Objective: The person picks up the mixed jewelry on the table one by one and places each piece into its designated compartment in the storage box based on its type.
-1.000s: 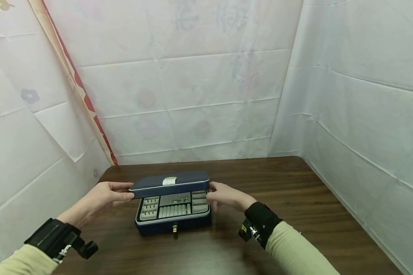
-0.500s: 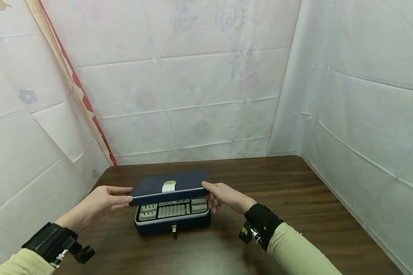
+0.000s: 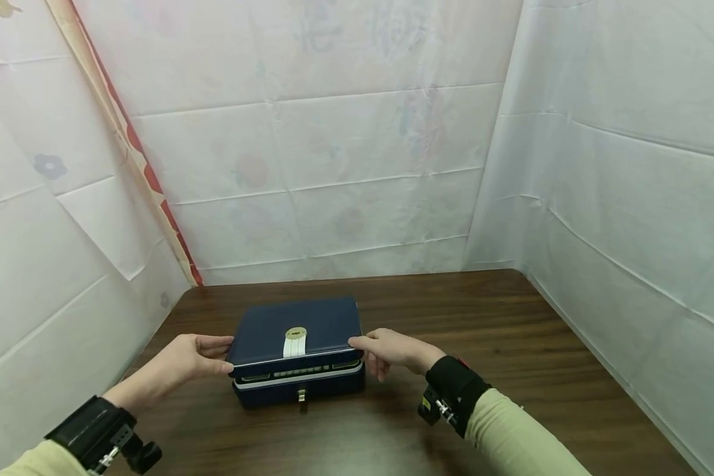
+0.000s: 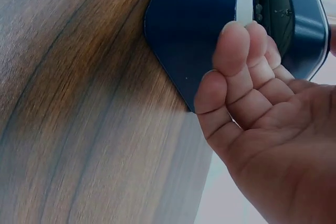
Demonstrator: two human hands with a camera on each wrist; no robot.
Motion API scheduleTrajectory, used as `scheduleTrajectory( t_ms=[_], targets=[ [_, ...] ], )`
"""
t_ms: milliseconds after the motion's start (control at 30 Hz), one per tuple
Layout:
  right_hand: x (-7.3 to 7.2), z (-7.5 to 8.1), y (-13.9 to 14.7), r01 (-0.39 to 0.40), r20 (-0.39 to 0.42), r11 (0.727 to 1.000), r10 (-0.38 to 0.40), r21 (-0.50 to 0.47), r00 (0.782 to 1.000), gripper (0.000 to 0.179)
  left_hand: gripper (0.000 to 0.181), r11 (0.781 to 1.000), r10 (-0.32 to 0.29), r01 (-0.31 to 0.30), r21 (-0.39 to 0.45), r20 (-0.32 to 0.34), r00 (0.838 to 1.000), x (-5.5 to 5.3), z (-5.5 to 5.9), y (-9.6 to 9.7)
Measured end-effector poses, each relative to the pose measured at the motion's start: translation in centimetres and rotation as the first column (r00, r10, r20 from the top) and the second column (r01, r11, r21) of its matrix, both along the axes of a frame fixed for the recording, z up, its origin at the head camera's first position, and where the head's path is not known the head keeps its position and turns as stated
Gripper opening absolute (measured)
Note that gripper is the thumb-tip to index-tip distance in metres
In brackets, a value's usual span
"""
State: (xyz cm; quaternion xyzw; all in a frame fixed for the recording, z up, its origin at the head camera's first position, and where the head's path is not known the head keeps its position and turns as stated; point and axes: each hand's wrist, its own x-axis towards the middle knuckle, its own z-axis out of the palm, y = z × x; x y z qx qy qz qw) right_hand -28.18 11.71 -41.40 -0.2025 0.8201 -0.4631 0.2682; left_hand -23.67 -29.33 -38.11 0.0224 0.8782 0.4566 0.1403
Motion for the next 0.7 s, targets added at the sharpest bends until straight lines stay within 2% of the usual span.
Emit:
scheduleTrajectory(
  t_ms=[200,367,700],
  targets=[
    [0.1,-0.2,-0.1,-0.017,-0.012,0.999,0.018,0.051,1.0,0.059,0.086,1.0,0.002,-0.002,-0.017,0.004,1.0,0.2,-0.3,0.5],
    [0.3,-0.4,-0.1,-0.022,-0.037,0.995,0.025,0.1,0.999,0.059,0.087,0.998,-0.017,0.016,-0.06,-0.025,1.0,0.5,-0.9,0.6],
    [0.3,-0.3,0.1,-0.048,-0.096,0.982,0.066,0.183,0.993,0.061,0.087,0.998,-0.008,0.005,-0.066,-0.052,0.999,0.8,-1.6,0.9]
  ],
)
